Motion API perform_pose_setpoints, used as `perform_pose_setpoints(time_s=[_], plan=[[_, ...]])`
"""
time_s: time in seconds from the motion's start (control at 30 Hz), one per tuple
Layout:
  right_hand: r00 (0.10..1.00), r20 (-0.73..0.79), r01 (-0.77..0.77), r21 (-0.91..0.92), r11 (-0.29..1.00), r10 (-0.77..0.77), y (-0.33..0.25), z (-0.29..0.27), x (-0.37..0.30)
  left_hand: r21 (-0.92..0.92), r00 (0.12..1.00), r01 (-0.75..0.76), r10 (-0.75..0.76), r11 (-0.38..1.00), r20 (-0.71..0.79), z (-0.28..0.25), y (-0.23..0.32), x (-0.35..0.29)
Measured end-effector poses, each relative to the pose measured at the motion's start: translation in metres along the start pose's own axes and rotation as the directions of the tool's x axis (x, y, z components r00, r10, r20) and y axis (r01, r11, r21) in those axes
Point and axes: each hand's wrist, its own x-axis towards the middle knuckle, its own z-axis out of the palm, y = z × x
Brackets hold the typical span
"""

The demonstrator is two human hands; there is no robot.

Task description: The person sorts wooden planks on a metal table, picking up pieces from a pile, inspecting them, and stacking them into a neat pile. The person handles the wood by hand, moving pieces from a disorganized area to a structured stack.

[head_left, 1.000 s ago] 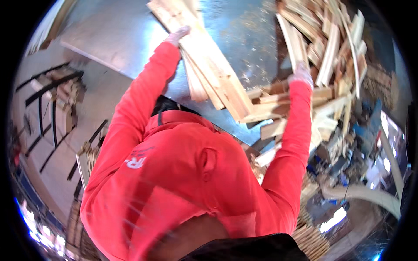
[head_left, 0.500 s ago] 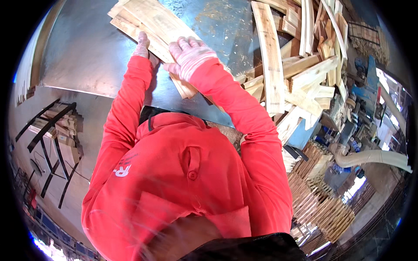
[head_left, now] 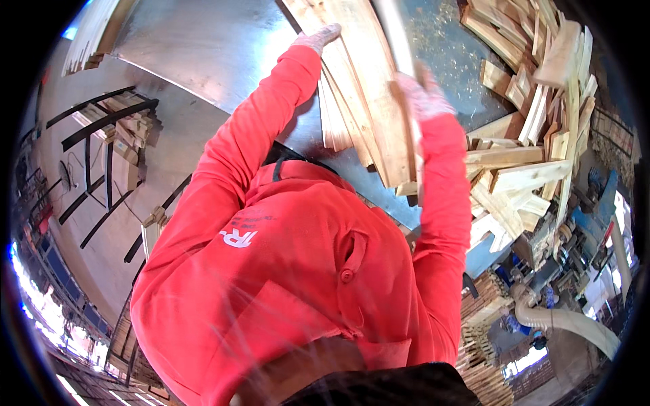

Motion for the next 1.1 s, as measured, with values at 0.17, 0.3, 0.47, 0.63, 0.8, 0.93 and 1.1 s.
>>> perform_pose_setpoints(time_s=[0.17, 0.3, 0.47, 0.63, 0.8, 0.93, 1.1], plan=[[0.914, 0.259, 0.297, 0.094, 0.950, -0.311, -0.018, 0.090, 0.038, 0.579, 0.969, -0.232, 0.239, 0.782, 0.065, 0.008, 0.126, -0.060], [0.909, 0.266, 0.264, 0.231, 0.937, -0.321, -0.016, 0.141, 0.079, 0.928, 0.939, -0.228, 0.317, 0.296, 0.130, -0.005, 0.128, -0.038], [0.911, 0.411, 0.319, -0.655, 0.685, -0.031, -0.021, 0.150, 0.048, 0.974, 0.976, -0.134, 0.197, 0.183, 0.097, -0.056, 0.101, -0.075], [0.887, 0.447, 0.228, -0.213, 0.950, -0.112, 0.070, 0.146, 0.056, 0.994, 0.950, -0.099, 0.302, 0.041, 0.083, -0.060, 0.062, -0.107], [0.921, 0.385, -0.226, 0.392, 0.892, 0.064, 0.053, 0.165, 0.038, 0.937, 0.970, -0.122, 0.241, 0.327, 0.043, -0.078, 0.090, -0.090], [0.907, 0.309, -0.086, 0.800, 0.593, -0.285, 0.022, 0.211, 0.052, -0.437, 0.785, 0.190, 0.131, 0.879, 0.605, -0.135, 0.061, -0.038], [0.930, 0.168, 0.096, 0.749, 0.656, -0.328, -0.004, 0.226, 0.121, -0.406, 0.720, 0.378, 0.012, 0.832, 0.694, -0.158, 0.055, -0.051]])
